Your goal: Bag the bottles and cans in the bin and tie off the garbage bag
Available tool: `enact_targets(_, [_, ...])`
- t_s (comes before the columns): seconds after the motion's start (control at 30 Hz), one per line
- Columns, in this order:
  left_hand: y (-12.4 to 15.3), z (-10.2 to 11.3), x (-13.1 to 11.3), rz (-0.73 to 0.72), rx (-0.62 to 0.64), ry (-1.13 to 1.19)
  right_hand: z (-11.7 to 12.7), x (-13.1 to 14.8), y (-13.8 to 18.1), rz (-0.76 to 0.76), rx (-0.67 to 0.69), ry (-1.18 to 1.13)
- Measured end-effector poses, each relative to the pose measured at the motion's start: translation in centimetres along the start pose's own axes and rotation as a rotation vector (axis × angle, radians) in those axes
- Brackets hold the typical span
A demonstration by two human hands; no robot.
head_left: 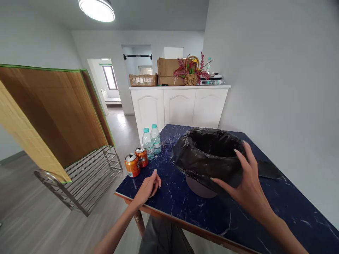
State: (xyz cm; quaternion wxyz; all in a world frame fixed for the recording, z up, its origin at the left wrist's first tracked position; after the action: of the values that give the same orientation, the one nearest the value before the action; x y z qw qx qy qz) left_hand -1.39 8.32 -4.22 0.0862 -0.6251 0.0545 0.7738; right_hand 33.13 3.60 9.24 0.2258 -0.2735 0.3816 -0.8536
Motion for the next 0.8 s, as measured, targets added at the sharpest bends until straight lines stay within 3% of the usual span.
enact_targets(0.1, [0.5,0.0,-0.1,0.011,-0.032,0.005,-1.2,-2.7,4.4,-0.149,0.006,-0.107])
enact_targets(0.27, [1.1,-0.3,-0.4,0.016,-0.046,0.064,-4.0,-7.7,11.2,-0.37,0.18,-0.206])
enact_targets(0.37, [1.1,-0.3,-1.4,0.017,-0.04,0.135,-4.9,-10.5,14.0,-0.453,0.214,-0.253])
enact_targets(0.53, [1.0,0.2,-6.4,-0.089,-0.036,0.306,-5.5,-14.2,16.4,-0.595,0.222,-0.347])
enact_targets(0.67, [1.4,-0.3,-10.8,-0.254,-0.001,0.419,-5.5,-14.7,17.0,-0.661,0.247,-0.328])
enact_targets(0.8, [0.6,-1.2,-11.6,-0.227,-0.017,0.338,-5.3,-13.7,16.8,-0.647,0.254,-0.259])
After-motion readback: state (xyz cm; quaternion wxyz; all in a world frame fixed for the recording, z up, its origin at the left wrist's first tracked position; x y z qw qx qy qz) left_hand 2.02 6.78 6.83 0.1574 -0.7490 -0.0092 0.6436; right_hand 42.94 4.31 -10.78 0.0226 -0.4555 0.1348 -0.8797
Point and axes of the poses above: each hand's wrist, its own y-axis away from the middle knuckle, its own z-axis out of the back of the hand, x = y × z, the point moved 7 cm from there along -y, towards the middle knuckle, and after that the axes turned 3 degrees about x, right-handed, at the moved point
